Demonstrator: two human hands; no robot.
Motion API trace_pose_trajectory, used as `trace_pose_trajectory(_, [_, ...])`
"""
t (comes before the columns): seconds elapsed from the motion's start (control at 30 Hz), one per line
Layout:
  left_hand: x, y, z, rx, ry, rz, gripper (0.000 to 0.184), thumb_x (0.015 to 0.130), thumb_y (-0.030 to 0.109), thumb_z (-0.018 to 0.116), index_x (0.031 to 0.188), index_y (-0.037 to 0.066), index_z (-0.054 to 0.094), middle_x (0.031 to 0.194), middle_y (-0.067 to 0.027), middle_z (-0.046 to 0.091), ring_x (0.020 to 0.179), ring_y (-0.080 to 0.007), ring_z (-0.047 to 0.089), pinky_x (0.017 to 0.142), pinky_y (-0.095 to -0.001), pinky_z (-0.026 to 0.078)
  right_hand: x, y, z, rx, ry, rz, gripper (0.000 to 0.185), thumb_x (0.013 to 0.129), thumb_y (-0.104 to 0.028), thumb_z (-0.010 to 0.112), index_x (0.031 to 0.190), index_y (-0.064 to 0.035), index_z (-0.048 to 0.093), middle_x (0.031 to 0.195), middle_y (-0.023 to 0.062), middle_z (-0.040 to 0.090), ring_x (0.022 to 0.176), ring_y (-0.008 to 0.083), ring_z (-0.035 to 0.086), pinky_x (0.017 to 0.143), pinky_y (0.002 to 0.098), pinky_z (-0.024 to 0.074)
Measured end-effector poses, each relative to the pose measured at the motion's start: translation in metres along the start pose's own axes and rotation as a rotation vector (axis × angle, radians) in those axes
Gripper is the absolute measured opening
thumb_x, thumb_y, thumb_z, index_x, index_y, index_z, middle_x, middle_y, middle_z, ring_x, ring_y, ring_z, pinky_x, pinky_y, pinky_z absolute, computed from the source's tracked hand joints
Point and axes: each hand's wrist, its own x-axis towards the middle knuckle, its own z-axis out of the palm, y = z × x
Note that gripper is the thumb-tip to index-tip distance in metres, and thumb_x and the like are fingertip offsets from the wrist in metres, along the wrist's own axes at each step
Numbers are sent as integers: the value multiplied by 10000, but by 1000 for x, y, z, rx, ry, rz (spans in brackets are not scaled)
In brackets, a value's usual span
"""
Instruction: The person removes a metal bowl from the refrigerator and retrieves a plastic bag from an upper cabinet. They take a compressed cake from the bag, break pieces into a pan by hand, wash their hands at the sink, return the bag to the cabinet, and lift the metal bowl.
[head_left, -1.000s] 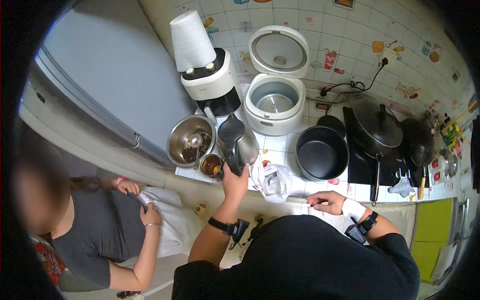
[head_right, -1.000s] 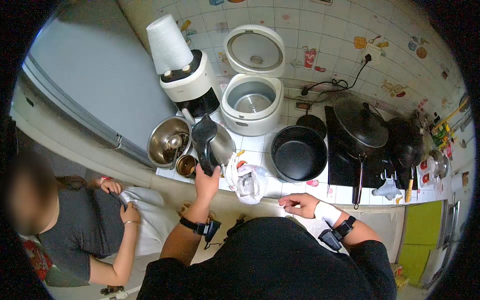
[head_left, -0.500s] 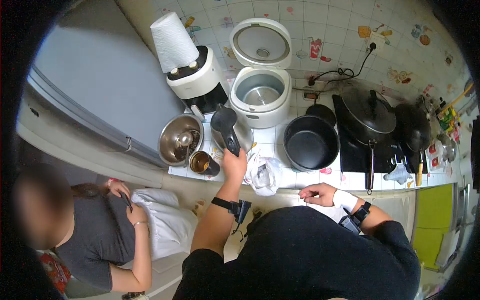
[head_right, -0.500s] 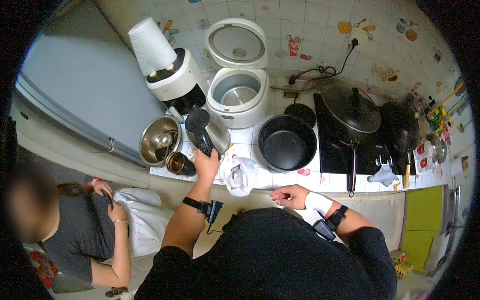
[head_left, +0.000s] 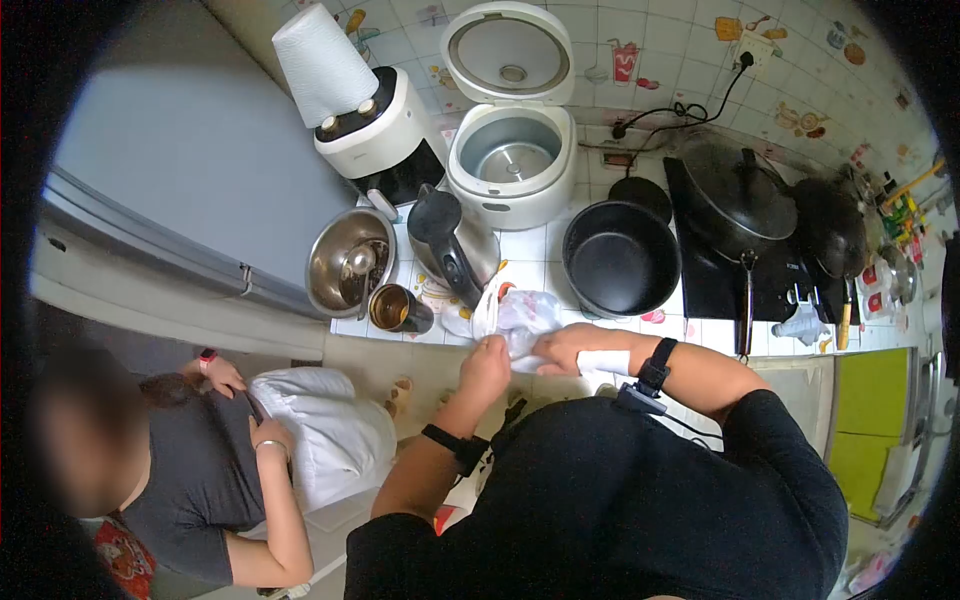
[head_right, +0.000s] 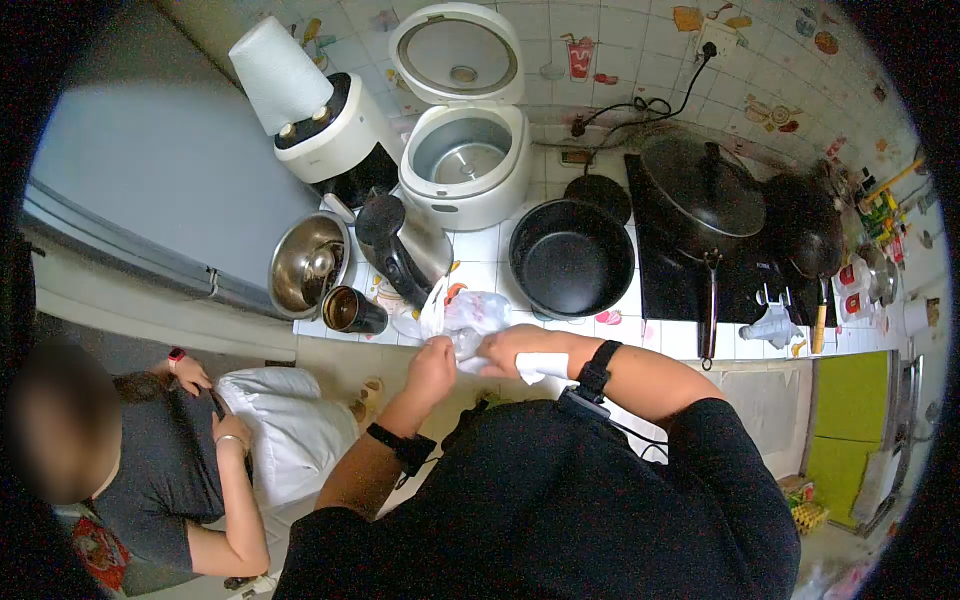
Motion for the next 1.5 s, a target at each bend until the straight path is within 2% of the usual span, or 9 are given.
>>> trace_pose_trajectory(0.17, [2, 22, -15, 95, -52, -260, 385, 797, 166, 645, 1156, 69, 546, 989, -184, 602, 902, -369, 604, 743, -457, 495, 2, 7, 9, -166, 36, 178, 416, 877, -317, 534, 1160, -12, 536, 928, 198, 618, 794, 362, 629, 670, 444, 517])
trace_pose_trajectory(0.27, [13, 17, -13, 102, -56, -213, 317, 776, 186, 684, 1060, 80, 592, 956, -165, 626, 858, -338, 626, 711, -435, 502, 1, -2, 0, -234, 8, 207, 636, 846, -316, 591, 1390, -94, 346, 1239, 269, 462, 771, 374, 641, 661, 436, 526])
trace_pose_trajectory(0.43, [36, 15, -28, -159, -189, -207, 245, 753, 205, 721, 929, 61, 627, 909, -147, 642, 769, -319, 637, 669, -406, 502, 3, 22, 26, -86, 46, 150, 452, 860, -326, 586, 1247, -102, 520, 1354, 301, 346, 804, 382, 643, 751, 400, 534])
trace_pose_trajectory(0.6, [40, 23, -41, -106, -216, 54, 232, 768, 246, 713, 901, 72, 633, 874, -139, 635, 826, -311, 628, 710, -393, 498, 4, 9, 13, 11, 347, 137, 258, 794, -120, 615, 1028, -13, 597, 1095, 178, 535, 869, 363, 611, 773, 425, 509])
trace_pose_trajectory(0.83, [54, 17, -29, -67, 30, -6, 166, 810, 189, 665, 912, 60, 642, 850, -139, 634, 824, -301, 629, 718, -374, 490, -9, -19, -24, 5, 737, 78, 516, 743, -16, 597, 1246, -35, 486, 1070, 164, 544, 977, 344, 557, 895, 429, 436])
trace_pose_trajectory(1.07, [77, 6, -9, -797, 401, -235, 113, 917, 89, 524, 952, 17, 603, 746, -39, 615, 549, -125, 534, 507, -264, 433, -21, -7, -24, -137, 518, 126, 501, 716, -96, 649, 1199, -40, 527, 940, 141, 603, 918, 317, 587, 800, 419, 443])
trace_pose_trajectory(1.33, [76, 41, -38, -1517, 121, -487, 295, 932, 103, 511, 1211, 11, 497, 1039, -82, 594, 872, -137, 586, 722, -248, 484, -14, 1, -51, 357, 562, 170, 217, 793, -166, 647, 960, -55, 562, 870, 131, 599, 815, 272, 582, 733, 367, 450])
trace_pose_trajectory(1.47, [71, 57, -45, -1415, 82, -250, 532, 858, 115, 624, 1324, 4, 394, 1220, -150, 503, 1042, -209, 557, 838, -337, 490, -10, 6, -58, 622, 630, 93, 183, 834, -92, 616, 950, -56, 478, 892, 95, 592, 838, 176, 548, 751, 304, 437])
trace_pose_trajectory(1.5, [70, 59, -41, -952, 202, -148, 649, 793, 141, 684, 1350, 22, 373, 1226, -170, 505, 1062, -267, 550, 879, -370, 468, -8, 5, -59, 683, 673, 58, 170, 848, -66, 601, 956, -54, 471, 929, 91, 609, 878, 173, 554, 786, 302, 442])
